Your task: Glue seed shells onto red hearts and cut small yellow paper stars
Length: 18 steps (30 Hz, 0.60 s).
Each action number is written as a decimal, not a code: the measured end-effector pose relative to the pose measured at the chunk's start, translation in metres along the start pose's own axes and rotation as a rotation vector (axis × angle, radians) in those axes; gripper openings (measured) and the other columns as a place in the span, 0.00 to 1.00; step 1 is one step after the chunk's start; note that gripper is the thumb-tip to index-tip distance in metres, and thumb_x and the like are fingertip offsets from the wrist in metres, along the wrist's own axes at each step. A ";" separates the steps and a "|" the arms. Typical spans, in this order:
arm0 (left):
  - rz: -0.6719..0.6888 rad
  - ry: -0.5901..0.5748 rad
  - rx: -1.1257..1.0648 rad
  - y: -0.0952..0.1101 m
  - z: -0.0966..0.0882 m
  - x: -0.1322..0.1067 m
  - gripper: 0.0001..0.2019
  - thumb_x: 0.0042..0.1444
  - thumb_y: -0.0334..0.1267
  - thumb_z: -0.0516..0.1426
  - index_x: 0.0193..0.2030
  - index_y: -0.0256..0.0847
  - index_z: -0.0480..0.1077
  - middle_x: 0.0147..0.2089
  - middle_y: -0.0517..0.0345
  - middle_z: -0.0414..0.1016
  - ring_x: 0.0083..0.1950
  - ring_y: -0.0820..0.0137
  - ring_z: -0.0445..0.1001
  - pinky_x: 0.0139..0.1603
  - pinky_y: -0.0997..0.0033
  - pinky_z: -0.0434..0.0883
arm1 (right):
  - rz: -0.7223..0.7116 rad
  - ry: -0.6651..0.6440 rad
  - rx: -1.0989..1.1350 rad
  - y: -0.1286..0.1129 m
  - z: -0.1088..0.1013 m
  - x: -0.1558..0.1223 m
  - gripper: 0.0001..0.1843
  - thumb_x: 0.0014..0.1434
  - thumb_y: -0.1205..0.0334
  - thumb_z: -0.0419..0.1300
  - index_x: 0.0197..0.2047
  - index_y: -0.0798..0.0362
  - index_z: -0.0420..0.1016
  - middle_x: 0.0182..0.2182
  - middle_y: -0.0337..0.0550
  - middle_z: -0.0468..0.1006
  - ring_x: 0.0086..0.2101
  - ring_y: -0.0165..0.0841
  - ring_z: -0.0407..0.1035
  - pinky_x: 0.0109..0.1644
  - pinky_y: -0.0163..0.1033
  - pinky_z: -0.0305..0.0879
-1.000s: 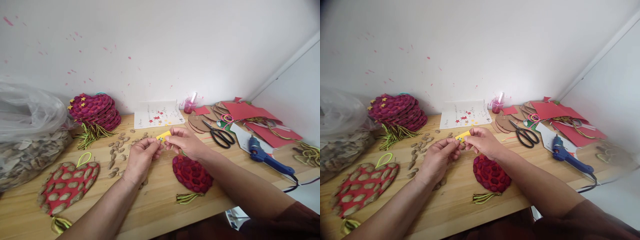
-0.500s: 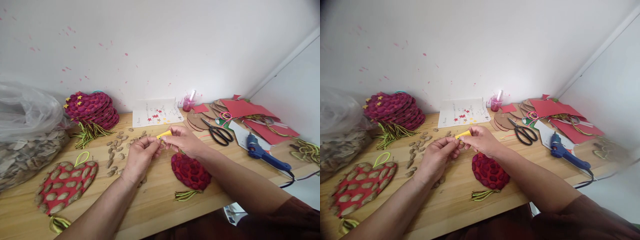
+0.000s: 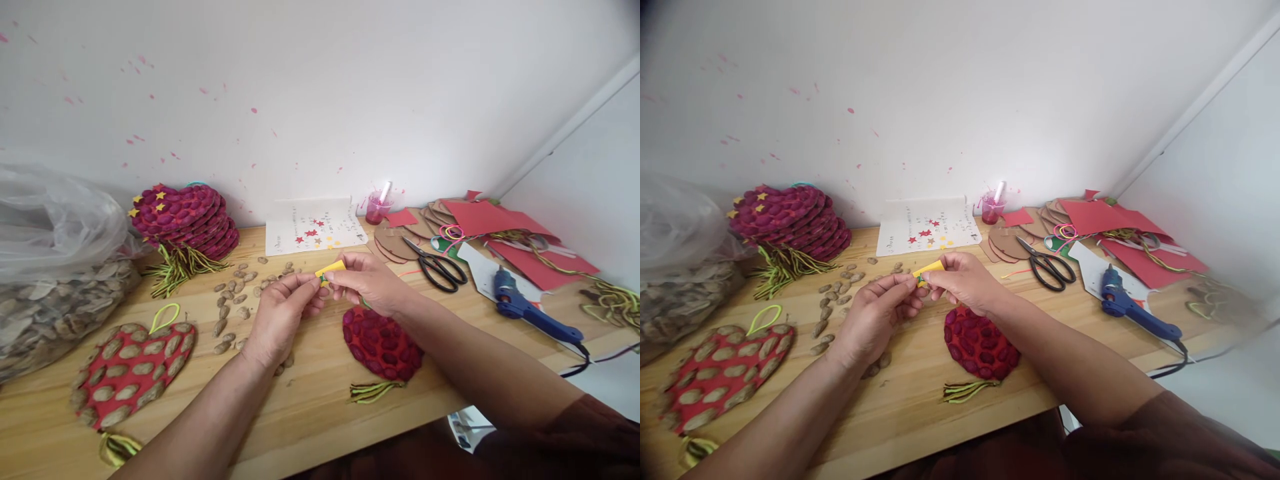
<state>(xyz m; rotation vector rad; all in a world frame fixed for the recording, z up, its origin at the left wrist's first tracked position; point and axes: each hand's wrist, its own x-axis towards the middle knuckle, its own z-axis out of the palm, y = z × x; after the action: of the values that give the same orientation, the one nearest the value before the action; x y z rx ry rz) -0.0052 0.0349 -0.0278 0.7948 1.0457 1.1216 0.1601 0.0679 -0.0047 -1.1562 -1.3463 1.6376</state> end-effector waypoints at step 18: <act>-0.021 0.001 -0.043 -0.002 -0.002 0.000 0.12 0.45 0.41 0.68 0.34 0.35 0.77 0.31 0.51 0.81 0.27 0.73 0.73 0.31 0.74 0.69 | 0.027 -0.012 0.020 0.004 -0.003 0.003 0.08 0.51 0.61 0.66 0.27 0.55 0.73 0.19 0.35 0.75 0.17 0.21 0.62 0.16 0.27 0.51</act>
<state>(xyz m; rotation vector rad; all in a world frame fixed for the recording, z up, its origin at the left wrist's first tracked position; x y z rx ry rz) -0.0063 0.0345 -0.0301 0.7470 1.0253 1.1230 0.1618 0.0707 -0.0089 -1.1597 -1.3245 1.6760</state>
